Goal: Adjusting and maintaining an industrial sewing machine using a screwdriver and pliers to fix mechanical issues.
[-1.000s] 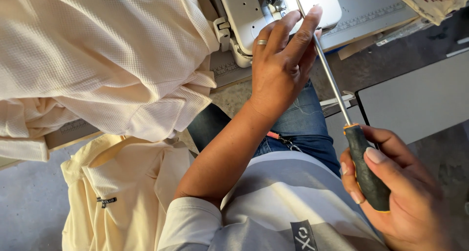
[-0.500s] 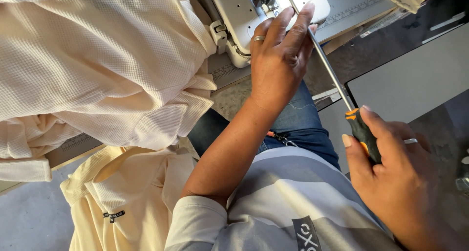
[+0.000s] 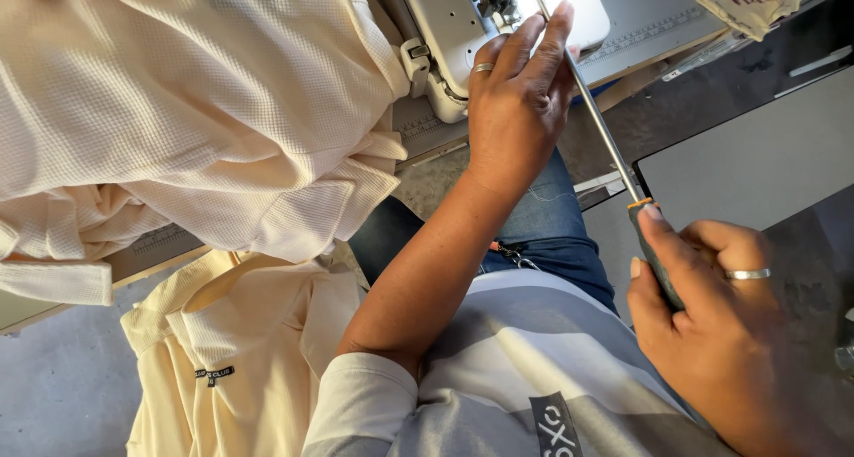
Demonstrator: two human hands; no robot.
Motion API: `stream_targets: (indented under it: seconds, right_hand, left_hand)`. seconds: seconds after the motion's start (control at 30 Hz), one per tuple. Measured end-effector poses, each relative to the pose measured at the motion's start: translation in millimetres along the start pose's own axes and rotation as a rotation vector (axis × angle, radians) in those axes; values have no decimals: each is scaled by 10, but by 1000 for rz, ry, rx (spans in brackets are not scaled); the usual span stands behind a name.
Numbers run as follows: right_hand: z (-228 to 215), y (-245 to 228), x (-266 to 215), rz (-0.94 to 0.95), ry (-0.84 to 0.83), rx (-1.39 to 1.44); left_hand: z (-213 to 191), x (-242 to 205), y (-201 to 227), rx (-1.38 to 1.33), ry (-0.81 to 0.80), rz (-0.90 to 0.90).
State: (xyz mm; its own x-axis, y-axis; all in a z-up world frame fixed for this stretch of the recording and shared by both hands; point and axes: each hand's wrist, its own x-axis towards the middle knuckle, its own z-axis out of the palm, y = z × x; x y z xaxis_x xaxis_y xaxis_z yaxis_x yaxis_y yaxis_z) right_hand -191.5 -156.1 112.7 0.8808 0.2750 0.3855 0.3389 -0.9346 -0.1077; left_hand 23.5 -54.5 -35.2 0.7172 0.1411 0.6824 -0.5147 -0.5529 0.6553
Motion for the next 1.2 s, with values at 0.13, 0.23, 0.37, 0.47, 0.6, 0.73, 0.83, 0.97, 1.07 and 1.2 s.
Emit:
stream_targets:
  seconds: [0.13,0.23,0.37,0.47,0.6,0.73,0.83,0.97,1.07,1.2]
  right_hand:
    - [0,84,-66,32,18,40]
    - [-55,288,-244,178,63,70]
    - [120,1010,-547,301,130,70]
    - [619,1539,-324,358,152,131]
    - [1482,2143,561,150,280,218]
    - [2165,2460,1401,197,169,123]
    - [2411,2636,1798,116,192,202]
    - [2398,2915,2117,-35,214,180]
    - [2435,3414,2691,-75,318,110]
    - [2568,4019,3801,-14,301,9]
  left_hand:
    - [-62,16,4,-2,8,39]
    - [-175,51,23,16,-216,-61]
    - [-475,222,109,-38,7,138]
    - [-658,284,84,62,107,220]
    - [-552,212,-221,246,196,360]
    - [-660,232,-154,209,131,390]
    - [-692,234,-123,206,96,367]
    - [-737,178,-102,181,-101,270]
    - [-707,108,-138,201,-107,204]
    - [-676,49,-176,203,-70,150]
